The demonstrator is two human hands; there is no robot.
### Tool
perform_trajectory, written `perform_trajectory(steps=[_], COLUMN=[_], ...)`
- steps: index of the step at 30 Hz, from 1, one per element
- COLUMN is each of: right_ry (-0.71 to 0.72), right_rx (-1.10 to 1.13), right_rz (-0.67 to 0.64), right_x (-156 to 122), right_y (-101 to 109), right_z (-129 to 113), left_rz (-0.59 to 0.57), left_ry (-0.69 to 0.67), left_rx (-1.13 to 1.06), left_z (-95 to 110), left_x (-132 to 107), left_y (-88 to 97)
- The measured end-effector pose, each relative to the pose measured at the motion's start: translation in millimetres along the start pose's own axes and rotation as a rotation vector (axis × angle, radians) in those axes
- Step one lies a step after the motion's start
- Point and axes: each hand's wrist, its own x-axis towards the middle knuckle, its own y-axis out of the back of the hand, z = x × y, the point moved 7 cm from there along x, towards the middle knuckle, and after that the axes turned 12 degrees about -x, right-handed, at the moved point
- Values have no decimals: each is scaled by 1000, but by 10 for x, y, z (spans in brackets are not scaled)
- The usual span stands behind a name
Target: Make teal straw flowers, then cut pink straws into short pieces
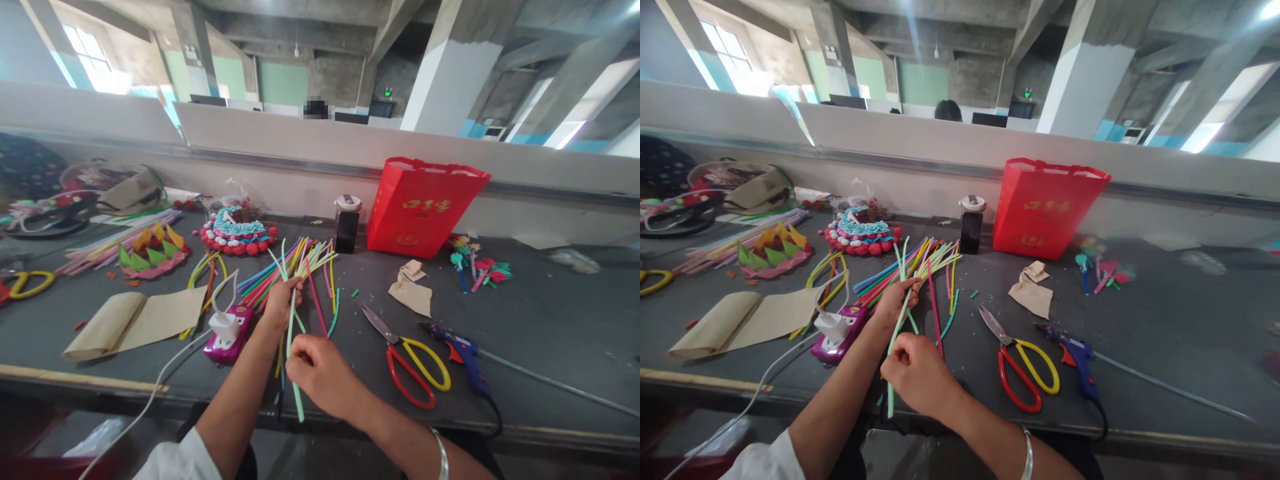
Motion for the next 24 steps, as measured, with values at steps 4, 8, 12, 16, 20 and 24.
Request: perform_trajectory(steps=[4, 8, 12, 16, 20, 24], right_ry=[-35, -22, 139, 151, 158, 136], right_rx=[107, 76, 26, -62, -102, -171], right_rz=[-68, -139, -350, -117, 246, 439], right_x=[-157, -364, -565, -539, -339, -55], right_y=[-8, -114, -390, -193, 276, 540], right_z=[-96, -198, -324, -358, -321, -80], left_rz=[-14, -29, -23, -71, -163, -247], left_ry=[-12, -33, -61, -64, -40, -9], left_rx=[-4, -27, -56, -71, -74, -83], left_z=[18, 62, 140, 204, 191, 82], left_x=[35, 50, 61, -8, -158, -376], left_y=[14, 4, -14, -115, -277, -439])
